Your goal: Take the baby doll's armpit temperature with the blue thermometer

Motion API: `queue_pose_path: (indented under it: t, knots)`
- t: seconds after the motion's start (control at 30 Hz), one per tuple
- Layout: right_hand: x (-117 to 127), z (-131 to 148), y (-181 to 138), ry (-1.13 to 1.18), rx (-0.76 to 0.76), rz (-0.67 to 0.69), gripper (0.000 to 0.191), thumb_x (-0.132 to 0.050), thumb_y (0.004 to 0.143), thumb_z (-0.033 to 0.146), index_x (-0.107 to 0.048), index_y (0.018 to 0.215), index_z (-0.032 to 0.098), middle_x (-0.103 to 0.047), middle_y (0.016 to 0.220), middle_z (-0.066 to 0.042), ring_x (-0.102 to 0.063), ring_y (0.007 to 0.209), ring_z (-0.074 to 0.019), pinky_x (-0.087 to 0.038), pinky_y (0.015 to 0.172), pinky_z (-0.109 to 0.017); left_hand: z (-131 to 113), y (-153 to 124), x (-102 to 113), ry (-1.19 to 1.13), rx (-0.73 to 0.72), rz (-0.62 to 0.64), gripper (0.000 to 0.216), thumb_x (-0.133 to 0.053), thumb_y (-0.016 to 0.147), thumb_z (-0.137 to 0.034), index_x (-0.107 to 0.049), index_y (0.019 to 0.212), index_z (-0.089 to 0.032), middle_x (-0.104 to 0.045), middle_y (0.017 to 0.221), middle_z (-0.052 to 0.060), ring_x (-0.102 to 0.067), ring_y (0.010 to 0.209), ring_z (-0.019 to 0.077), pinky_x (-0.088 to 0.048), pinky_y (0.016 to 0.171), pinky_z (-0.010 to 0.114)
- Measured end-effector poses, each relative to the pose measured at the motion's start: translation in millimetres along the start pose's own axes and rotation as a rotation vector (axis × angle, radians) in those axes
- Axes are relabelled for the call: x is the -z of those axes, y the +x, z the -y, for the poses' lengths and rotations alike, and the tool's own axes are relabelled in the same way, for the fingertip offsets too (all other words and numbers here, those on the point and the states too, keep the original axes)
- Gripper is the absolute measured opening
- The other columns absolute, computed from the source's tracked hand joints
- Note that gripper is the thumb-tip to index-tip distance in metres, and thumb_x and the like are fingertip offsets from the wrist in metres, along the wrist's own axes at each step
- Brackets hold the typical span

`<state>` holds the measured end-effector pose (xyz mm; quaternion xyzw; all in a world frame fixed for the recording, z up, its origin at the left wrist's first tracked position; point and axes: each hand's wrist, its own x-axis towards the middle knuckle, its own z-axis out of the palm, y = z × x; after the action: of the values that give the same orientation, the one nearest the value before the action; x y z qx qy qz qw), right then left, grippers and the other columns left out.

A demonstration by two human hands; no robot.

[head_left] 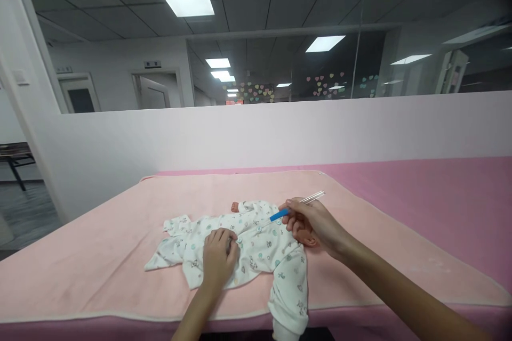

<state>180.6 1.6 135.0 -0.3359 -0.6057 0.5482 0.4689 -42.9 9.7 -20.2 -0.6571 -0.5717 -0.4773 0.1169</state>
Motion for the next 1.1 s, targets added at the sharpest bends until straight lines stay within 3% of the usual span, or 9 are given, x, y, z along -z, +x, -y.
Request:
queue_pose_path:
  t: [0.33,0.5,0.57,0.63,0.67,0.77,0.8,0.93,1.1]
  knots:
    - [-3,-21,13,0.001,-0.041,0.051,0.028,-0.058,0.078,0.039,-0.059,0.072,0.012,-0.061,0.056,-0.003,-0.053,0.043,-0.0081,-0.044,0.041,-0.018,1,0,0,-0.006,-0.007,0.005,0.015,-0.040,0.079,-0.019,-0.055,0.077,-0.019,-0.058,0.081,0.003,-0.049,0.079,0.0184,-0.037,0.074,0.033]
    - [9,24,13,-0.038,0.107,0.130,0.026,-0.063,0.075,0.039,-0.061,0.076,0.013,-0.063,0.061,-0.003,-0.055,0.049,-0.0077,-0.045,0.046,-0.018,1,1,-1,-0.008,-0.016,0.005,0.015,-0.040,0.079,-0.019,-0.054,0.076,-0.020,-0.058,0.079,0.003,-0.050,0.078,0.0186,-0.037,0.073,0.033]
    - [13,41,9,0.060,0.251,0.114,0.025,-0.065,0.072,0.040,-0.061,0.079,0.016,-0.063,0.063,-0.001,-0.055,0.052,-0.0068,-0.044,0.047,-0.016,2,1,-1,0.002,-0.018,0.005,0.015,-0.040,0.079,-0.020,-0.054,0.076,-0.020,-0.058,0.079,0.003,-0.050,0.078,0.0185,-0.037,0.073,0.032]
    - [9,39,3,0.171,0.298,0.099,0.025,-0.065,0.071,0.043,-0.061,0.077,0.019,-0.062,0.062,0.002,-0.054,0.050,-0.0060,-0.042,0.044,-0.015,2,1,-1,0.012,-0.020,0.000,0.014,-0.041,0.079,-0.020,-0.055,0.076,-0.020,-0.058,0.080,0.002,-0.050,0.079,0.0182,-0.037,0.073,0.032]
    - [4,30,1,0.174,0.248,0.129,0.026,-0.064,0.071,0.045,-0.060,0.076,0.019,-0.062,0.061,0.002,-0.053,0.049,-0.0061,-0.041,0.043,-0.015,2,1,-1,0.014,-0.020,-0.004,0.014,-0.041,0.079,-0.020,-0.055,0.076,-0.020,-0.059,0.080,0.002,-0.050,0.079,0.0180,-0.037,0.073,0.032]
    - [-16,-14,-4,-0.069,-0.094,0.338,0.030,-0.066,0.070,0.043,-0.061,0.074,0.014,-0.064,0.061,-0.003,-0.057,0.050,-0.0090,-0.047,0.048,-0.020,1,1,-1,0.006,-0.015,-0.005,0.014,-0.042,0.078,-0.020,-0.055,0.076,-0.020,-0.059,0.079,0.002,-0.050,0.077,0.0179,-0.037,0.073,0.032]
    - [-22,-28,-4,-0.070,-0.161,0.336,0.032,-0.066,0.069,0.044,-0.060,0.075,0.013,-0.063,0.060,-0.002,-0.056,0.048,-0.0090,-0.047,0.047,-0.020,1,1,0,0.000,-0.010,-0.002,0.014,-0.042,0.078,-0.020,-0.055,0.076,-0.020,-0.059,0.079,0.002,-0.050,0.077,0.0181,-0.036,0.073,0.033]
    - [-30,-58,-1,0.018,-0.223,0.276,0.035,-0.068,0.069,0.044,-0.058,0.080,0.012,-0.064,0.062,-0.003,-0.057,0.048,-0.0086,-0.046,0.046,-0.019,1,2,0,-0.018,-0.001,0.007,0.014,-0.041,0.079,-0.021,-0.055,0.076,-0.020,-0.059,0.080,0.003,-0.050,0.078,0.0190,-0.035,0.074,0.034]
    - [-28,-55,3,0.109,-0.301,0.280,0.040,-0.055,0.078,0.050,-0.061,0.085,0.010,-0.065,0.069,-0.006,-0.061,0.054,-0.0107,-0.048,0.048,-0.019,0,1,-1,-0.010,0.002,0.013,0.014,-0.041,0.080,-0.020,-0.055,0.076,-0.021,-0.059,0.080,0.002,-0.050,0.080,0.0192,-0.035,0.076,0.033]
